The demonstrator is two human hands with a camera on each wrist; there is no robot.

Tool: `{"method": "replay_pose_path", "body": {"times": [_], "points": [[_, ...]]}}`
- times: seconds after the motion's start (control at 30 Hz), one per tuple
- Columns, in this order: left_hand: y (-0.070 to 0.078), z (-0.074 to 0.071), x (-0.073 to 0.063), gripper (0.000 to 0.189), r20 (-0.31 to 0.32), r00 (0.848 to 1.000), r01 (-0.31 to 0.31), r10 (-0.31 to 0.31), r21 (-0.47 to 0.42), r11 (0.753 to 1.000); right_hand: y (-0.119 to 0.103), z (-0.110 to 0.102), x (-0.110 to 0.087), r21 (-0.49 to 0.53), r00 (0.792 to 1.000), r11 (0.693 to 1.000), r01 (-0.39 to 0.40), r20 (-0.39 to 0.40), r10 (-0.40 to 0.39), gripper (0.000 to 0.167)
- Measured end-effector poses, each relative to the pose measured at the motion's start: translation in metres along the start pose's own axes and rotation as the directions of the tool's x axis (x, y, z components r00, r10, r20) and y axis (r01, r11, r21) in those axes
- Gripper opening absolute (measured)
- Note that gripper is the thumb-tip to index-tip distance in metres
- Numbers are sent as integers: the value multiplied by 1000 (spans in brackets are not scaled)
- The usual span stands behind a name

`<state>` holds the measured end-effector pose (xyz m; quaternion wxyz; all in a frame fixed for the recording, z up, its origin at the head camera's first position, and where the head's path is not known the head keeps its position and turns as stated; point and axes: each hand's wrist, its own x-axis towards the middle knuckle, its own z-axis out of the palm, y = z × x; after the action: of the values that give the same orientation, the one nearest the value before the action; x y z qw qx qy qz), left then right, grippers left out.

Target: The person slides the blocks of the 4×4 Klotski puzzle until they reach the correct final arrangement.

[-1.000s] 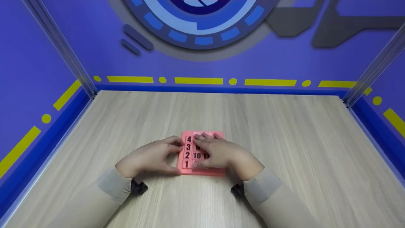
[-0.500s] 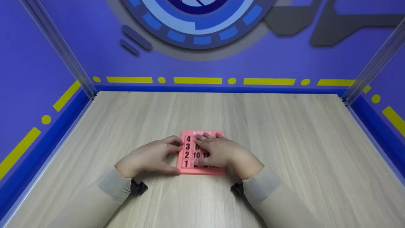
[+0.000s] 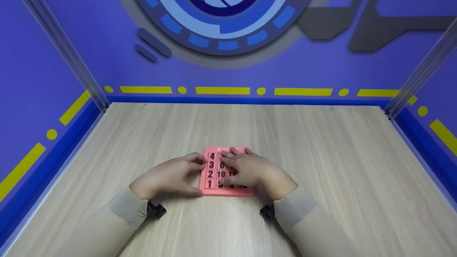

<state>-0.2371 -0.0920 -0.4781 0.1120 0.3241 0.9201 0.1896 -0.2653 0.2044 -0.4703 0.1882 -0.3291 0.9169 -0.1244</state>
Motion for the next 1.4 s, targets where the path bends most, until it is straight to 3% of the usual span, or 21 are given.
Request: {"method": "replay_pose_path", "body": {"times": [0.43, 1.03, 1.17, 1.4], "points": [[3, -2, -2, 80, -10, 1000, 4, -4, -8, 1000, 4, -6, -4, -7, 999, 1000, -18, -39, 18, 75], [3, -2, -2, 82, -5, 1000, -3, 3, -14, 1000, 2, -13, -11, -3, 993, 994, -109, -41, 108, 72], [2, -2, -3, 81, -3, 1000, 3, -3, -12, 1000, -1, -11, -8, -31, 992, 994, -101, -80, 98, 64], [3, -2, -3, 80, 0, 1000, 6, -6, -24, 1000, -11, -12, 7, -132, 975, 990, -54, -219, 24, 43]]}}
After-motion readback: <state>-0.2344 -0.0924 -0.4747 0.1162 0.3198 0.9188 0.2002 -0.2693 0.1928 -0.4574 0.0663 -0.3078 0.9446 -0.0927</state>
